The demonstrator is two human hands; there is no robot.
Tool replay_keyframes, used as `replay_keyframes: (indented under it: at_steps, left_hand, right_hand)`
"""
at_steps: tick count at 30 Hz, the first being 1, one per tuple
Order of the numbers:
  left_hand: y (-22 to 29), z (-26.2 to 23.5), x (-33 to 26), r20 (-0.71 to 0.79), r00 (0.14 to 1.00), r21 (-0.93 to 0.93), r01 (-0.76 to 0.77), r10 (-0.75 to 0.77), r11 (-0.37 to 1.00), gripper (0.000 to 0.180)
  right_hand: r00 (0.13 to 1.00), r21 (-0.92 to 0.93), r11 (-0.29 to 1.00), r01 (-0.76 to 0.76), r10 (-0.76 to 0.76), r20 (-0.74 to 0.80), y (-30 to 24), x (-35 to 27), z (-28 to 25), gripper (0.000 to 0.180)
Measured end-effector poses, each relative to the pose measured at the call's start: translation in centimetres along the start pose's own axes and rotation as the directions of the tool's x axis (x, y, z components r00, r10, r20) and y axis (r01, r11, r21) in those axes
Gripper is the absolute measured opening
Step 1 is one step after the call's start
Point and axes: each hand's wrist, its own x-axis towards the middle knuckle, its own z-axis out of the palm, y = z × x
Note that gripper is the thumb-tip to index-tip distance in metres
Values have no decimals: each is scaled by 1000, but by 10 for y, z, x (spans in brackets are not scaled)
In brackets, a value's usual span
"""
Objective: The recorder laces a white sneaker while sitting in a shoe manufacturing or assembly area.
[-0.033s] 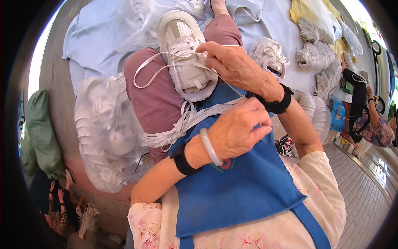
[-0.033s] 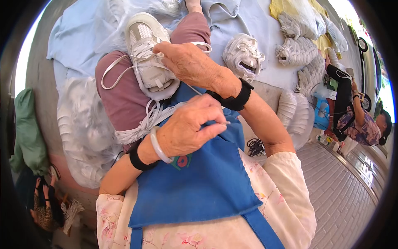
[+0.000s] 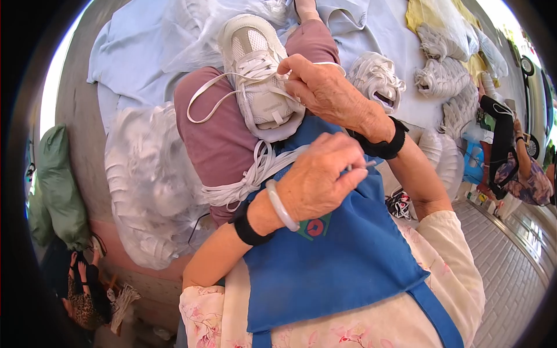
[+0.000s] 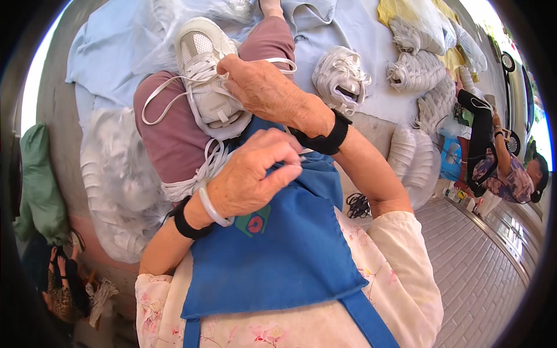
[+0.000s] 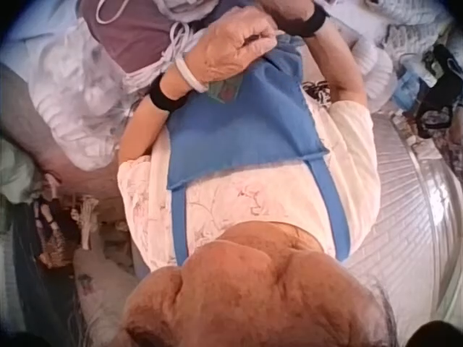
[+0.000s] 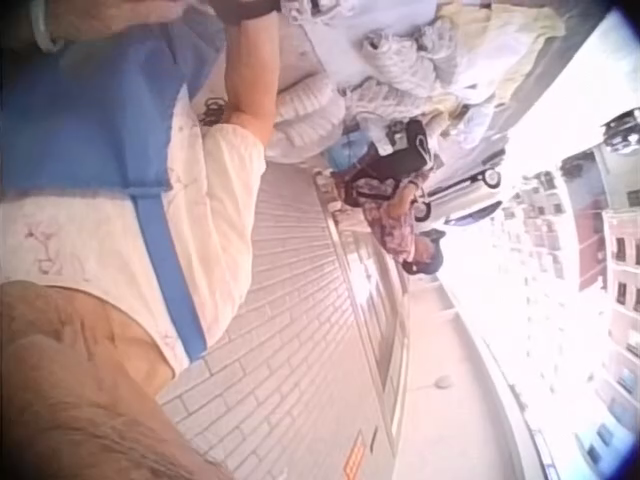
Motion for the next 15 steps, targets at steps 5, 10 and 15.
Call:
replay_keyframes:
  at_steps: [5, 10, 15]
  left_hand:
    - [-6, -50, -25, -97, 759, -550, 499, -644, 670, 12]
    - [-30, -80, -16, -322, 639, -461, 539, -698, 705, 15]
    - [-64, -81, -12, -493, 719, -54, 536, -490, 842, 17]
  right_hand:
    - [985, -190, 979, 77, -104, -138, 4, 3, 15, 11]
    - [976, -396, 912, 109, -174, -133, 2, 14, 19, 5]
    - [990, -528, 844, 92, -135, -43, -12, 25, 22, 4]
